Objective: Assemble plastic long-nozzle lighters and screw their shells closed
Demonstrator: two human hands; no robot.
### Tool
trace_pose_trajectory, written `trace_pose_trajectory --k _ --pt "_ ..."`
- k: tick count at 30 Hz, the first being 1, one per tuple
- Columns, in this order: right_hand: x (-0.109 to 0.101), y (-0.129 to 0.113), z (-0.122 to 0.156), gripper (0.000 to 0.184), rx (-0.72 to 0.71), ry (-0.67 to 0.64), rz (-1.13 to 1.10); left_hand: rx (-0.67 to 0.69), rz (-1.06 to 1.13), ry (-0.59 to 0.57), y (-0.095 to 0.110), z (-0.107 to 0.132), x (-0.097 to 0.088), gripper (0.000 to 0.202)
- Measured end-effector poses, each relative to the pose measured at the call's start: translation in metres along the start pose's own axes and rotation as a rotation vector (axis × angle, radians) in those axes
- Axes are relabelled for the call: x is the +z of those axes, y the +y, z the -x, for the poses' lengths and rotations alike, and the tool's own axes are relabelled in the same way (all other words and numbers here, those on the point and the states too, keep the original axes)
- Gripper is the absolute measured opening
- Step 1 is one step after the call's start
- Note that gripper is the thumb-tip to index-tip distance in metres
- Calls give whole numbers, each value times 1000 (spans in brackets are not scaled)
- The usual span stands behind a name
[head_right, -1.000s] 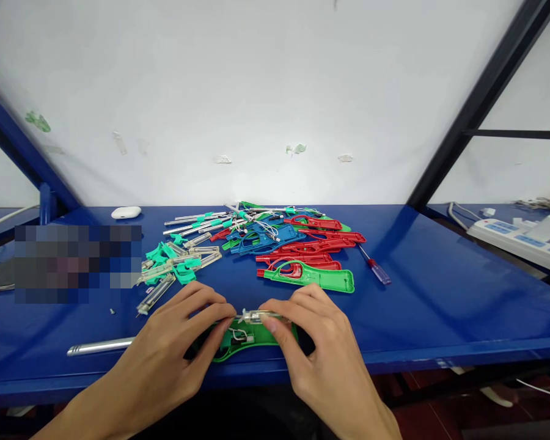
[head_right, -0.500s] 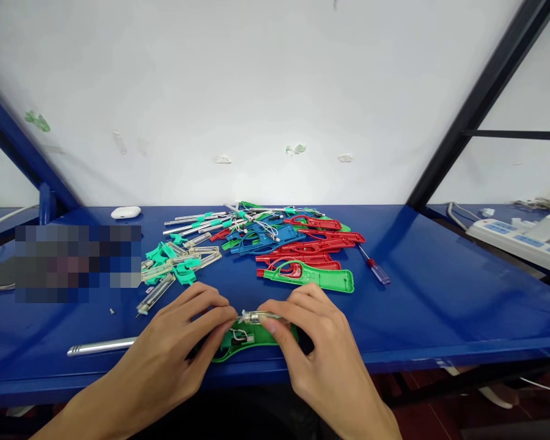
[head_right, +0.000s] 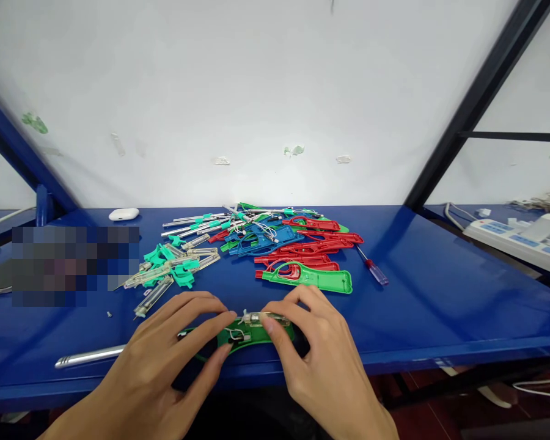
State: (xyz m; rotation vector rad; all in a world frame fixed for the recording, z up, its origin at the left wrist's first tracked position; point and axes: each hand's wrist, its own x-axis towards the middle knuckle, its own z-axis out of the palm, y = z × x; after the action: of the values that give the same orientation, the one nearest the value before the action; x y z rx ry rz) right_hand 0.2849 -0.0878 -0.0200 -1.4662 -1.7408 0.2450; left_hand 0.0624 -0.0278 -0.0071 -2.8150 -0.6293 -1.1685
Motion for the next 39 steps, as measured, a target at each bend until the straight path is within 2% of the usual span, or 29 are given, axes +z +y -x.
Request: trace_pose_trajectory --k 4,8,11,16,39 --pt "-1 2 0 22 34 -17 7 -60 -68 -72 1 13 -3 29" --pt "-4 2 0 20 54 -16 -35 -104 -96 -48 -5 32 -5 36" --pt "-6 1 -2 14 57 3 -45 -83 -68 -60 -10 39 -5 37" --pt "-4 2 -4 20 58 18 -32 -62 -42 -38 -11 39 -4 35" --pt "-1 8 -4 15 33 -45 7 -23 -77 -7 -10 40 -2 34"
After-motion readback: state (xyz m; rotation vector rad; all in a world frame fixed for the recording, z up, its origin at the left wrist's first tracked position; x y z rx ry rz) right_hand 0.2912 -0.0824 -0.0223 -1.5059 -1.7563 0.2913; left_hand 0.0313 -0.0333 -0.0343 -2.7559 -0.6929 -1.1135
